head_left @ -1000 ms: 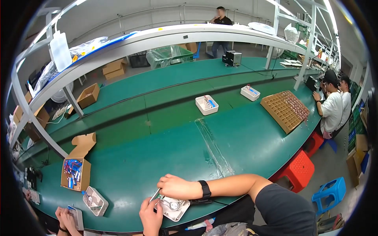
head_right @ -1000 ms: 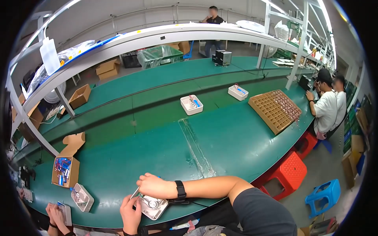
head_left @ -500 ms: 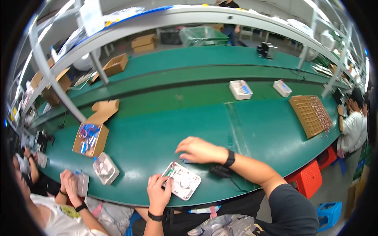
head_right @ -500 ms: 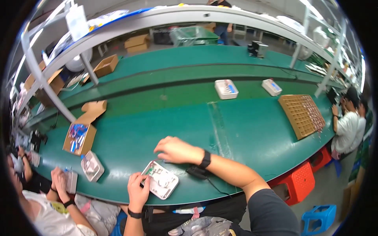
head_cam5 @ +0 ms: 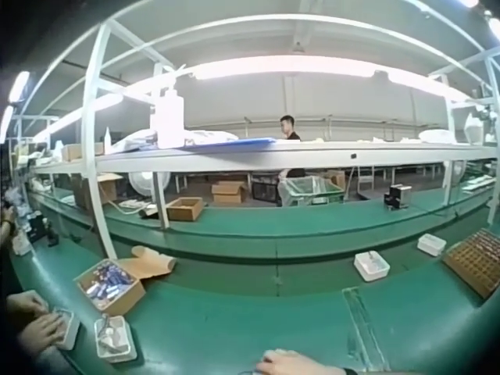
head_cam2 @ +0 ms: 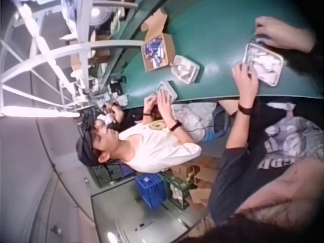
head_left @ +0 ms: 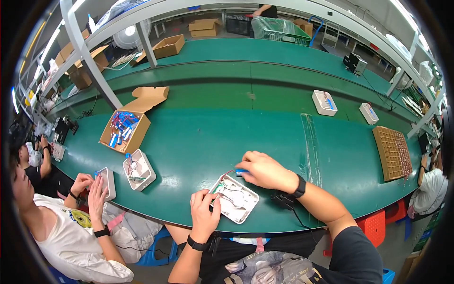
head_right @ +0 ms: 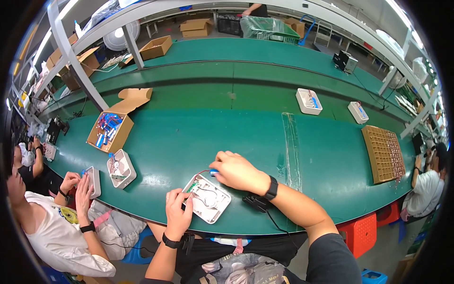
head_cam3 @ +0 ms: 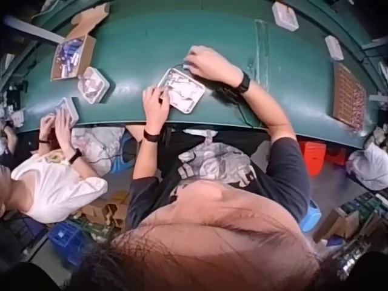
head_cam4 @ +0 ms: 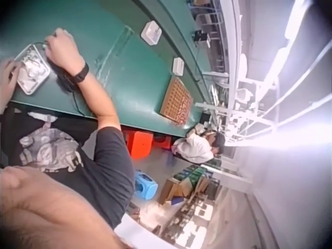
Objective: Assembling electronic components into plastic cases on a factory production line.
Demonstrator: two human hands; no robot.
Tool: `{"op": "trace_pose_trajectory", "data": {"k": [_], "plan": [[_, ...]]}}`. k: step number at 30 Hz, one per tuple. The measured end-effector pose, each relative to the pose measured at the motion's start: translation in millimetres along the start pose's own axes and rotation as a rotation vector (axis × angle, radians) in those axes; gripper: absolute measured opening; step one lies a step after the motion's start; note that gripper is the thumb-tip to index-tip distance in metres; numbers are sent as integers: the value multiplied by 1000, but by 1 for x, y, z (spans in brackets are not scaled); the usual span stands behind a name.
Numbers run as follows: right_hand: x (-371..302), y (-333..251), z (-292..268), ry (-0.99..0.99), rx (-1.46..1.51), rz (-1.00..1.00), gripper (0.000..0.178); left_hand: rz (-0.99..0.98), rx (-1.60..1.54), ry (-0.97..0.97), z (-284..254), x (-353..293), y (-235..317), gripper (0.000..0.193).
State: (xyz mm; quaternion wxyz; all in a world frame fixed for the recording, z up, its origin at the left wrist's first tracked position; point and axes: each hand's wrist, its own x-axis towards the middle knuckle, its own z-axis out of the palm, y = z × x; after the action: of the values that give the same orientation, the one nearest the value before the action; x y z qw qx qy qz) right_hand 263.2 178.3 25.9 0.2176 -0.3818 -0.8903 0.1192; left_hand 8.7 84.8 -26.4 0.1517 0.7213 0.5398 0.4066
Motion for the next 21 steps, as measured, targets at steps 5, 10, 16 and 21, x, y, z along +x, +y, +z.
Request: {"op": "trace_pose_trajectory", "data": {"k": [5,10,16,21], "plan": [[-1,-26,-28,-232,141,-96,25,-10,-8,25,0,-5,3,10],[-12,-37,-17,-357,-2,-121,21,21,2,40,1,-3,0,10],[-4,-42,-30,-492,78,119,24,-8,-10,40,2,-2,0,10],[-1,-26,-31,-436,99,32,23,-46,12,-8,-11,7,4,10]]}}
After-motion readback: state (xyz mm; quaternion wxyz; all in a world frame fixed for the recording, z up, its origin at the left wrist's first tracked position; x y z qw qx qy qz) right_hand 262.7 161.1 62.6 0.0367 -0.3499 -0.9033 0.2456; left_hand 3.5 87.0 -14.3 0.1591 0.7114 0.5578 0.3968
